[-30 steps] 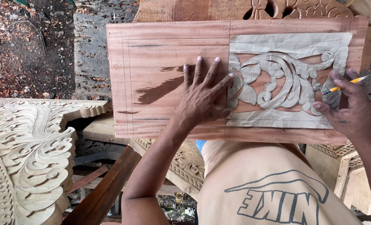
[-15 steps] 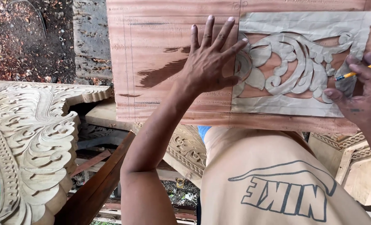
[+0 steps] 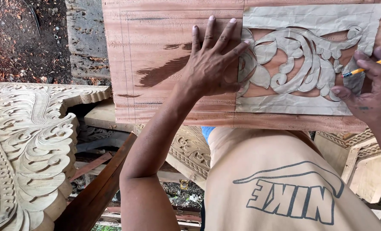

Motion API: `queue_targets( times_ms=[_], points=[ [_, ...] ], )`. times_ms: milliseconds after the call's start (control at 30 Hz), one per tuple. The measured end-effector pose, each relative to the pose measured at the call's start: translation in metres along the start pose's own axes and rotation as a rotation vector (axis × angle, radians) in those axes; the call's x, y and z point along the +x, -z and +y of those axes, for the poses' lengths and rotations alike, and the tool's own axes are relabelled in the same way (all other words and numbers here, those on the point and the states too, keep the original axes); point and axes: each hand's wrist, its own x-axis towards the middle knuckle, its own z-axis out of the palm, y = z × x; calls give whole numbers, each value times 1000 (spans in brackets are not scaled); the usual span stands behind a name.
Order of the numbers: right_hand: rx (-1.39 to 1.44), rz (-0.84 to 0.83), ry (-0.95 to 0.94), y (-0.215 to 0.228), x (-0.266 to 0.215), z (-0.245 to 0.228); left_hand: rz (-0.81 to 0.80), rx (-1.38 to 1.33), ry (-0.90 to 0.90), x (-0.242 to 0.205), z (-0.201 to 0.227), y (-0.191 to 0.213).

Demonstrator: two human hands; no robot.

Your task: The recorder uses a pencil to trace a decorative paper cutout pattern onto a flat wooden board.

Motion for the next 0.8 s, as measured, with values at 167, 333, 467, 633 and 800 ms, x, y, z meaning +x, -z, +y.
queue_targets(
  times_ms=[167,333,467,633,800],
  points=[
    [-27,-51,-19,3,-4,8,62,-31,-26,3,-9,-16],
    [9,-19,-13,3,2,-8,93,-11,-21,4,-7,-13],
    [59,-4,-28,1,1,-8,84,-47,2,3,-5,-12],
    [-23,-6,22,3,6,-15,76,-38,6,0,-7,-11],
    [84,28,63,17,14,-16,52,-63,-122,8,-4,-9]
  ],
)
